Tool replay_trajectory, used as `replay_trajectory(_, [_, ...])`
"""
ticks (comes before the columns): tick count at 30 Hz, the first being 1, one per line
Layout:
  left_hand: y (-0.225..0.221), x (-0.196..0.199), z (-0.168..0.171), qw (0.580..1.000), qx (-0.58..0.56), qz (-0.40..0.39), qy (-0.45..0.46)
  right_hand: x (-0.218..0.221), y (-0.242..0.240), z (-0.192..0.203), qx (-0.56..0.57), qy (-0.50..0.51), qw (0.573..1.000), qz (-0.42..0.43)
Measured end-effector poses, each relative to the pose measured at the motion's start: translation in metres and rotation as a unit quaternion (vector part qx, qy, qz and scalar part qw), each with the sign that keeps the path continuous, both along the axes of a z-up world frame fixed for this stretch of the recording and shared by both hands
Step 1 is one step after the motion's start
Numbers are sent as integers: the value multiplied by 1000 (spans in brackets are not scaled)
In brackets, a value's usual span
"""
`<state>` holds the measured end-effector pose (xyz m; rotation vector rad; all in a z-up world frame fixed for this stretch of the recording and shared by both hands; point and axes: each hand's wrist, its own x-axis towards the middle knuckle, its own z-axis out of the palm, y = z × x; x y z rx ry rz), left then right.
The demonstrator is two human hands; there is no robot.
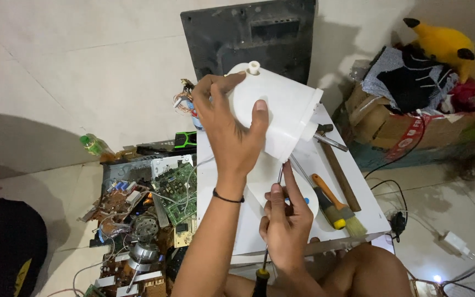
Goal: Removing the white plastic motor cover from a standing fan base using a screwdriver for prying.
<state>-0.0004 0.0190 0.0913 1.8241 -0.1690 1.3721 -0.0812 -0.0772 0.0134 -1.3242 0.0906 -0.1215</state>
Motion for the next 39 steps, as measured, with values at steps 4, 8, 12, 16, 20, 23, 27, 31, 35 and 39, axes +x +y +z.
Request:
replay_trajectory(4, [18,5,2,997,76,22,-5,1,-1,1,-14,-6,1000,6])
replay_trajectory(8, [30,-1,27,989,148,-5,16,2,-8,-5,-18,-35,999,2])
replay_trajectory(12, [35,4,37,980,193,-30,36,3,-14,-2,-113,-72,991,-9])
replay_trajectory(16, [34,3,43,975,202,-85,20,9,-16,-11,-188,-153,969,-37])
replay_trajectory(20, [31,9,41,975,215,-60,14,9,-16,-5,-176,-152,972,-42])
replay_trajectory(23, [32,8,38,976,210,-51,8,11,-21,-3,-133,-96,986,-32])
replay_trajectory(27, [37,7,35,978,203,-39,7,16,-39,1,-231,-174,957,2])
replay_trajectory(31, [38,7,37,980,196,-41,-4,27,-57,2,-278,-229,931,60])
replay_trajectory(35, [36,7,39,978,201,-46,-9,45,-78,15,-345,-251,901,72])
replay_trajectory(39, [31,5,41,980,196,-39,-12,57,-94,31,-390,-278,868,131])
